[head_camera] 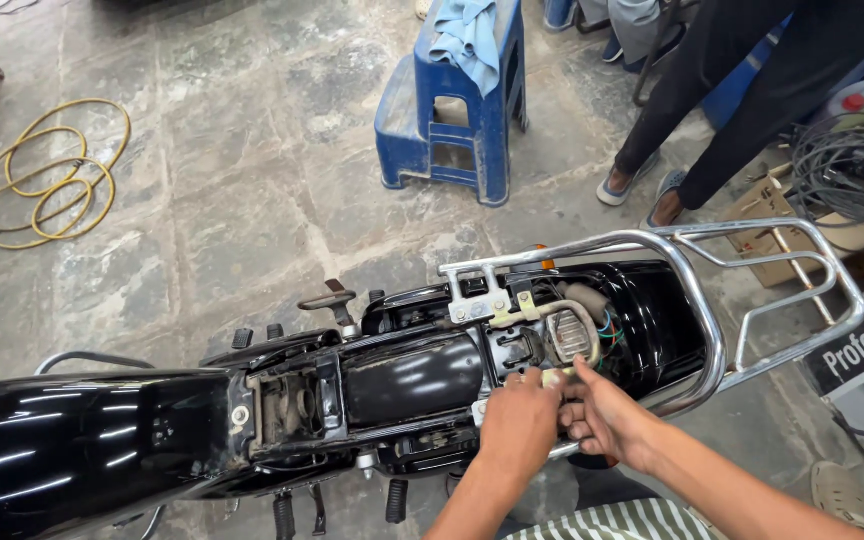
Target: Installing or repairing the rear rack/handle and taillight assembly on a motorcycle.
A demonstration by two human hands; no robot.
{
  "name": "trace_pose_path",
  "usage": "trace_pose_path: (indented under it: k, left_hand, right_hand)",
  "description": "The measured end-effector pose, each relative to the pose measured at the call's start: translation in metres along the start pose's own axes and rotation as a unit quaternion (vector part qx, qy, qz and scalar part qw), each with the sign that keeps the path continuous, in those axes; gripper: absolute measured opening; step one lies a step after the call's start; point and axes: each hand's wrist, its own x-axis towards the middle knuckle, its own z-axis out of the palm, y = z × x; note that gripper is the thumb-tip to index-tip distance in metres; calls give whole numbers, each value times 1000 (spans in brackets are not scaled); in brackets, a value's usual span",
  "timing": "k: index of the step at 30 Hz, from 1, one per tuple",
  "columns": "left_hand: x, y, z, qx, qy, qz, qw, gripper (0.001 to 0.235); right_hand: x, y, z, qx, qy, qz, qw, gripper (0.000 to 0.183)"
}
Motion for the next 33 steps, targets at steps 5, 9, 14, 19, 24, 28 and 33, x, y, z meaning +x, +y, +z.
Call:
trace_pose_path:
  k: [5, 9, 14, 19, 24, 28, 33]
  left_hand:
    - [7, 10, 11, -69, -61, -188, 978, 23]
    - [4, 9, 35, -7, -46, -143, 989, 16]
    - [11, 12, 14, 81, -58, -51, 994, 21]
    - [8, 16, -10, 54, -44, -51, 996, 20]
    - [11, 19, 32, -64, -137, -275, 949, 31]
    - [11, 19, 42, -16, -71, -245, 967, 16]
    - [13, 20, 10, 88, -70, -80, 991, 23]
  right_hand:
    - [26, 24, -11, 29, 10, -24, 999, 46]
    - [22, 13, -5, 37, 53, -16, 998, 37]
    - [30, 11, -8, 35, 68, -11, 997, 42]
    - [26, 10, -4, 41, 72, -5, 997, 43]
    - [10, 0, -2, 40, 59, 21, 997, 51]
    - [1, -4, -4, 23, 35, 34, 999, 57]
    - [7, 1, -9, 40, 12, 31, 999, 49]
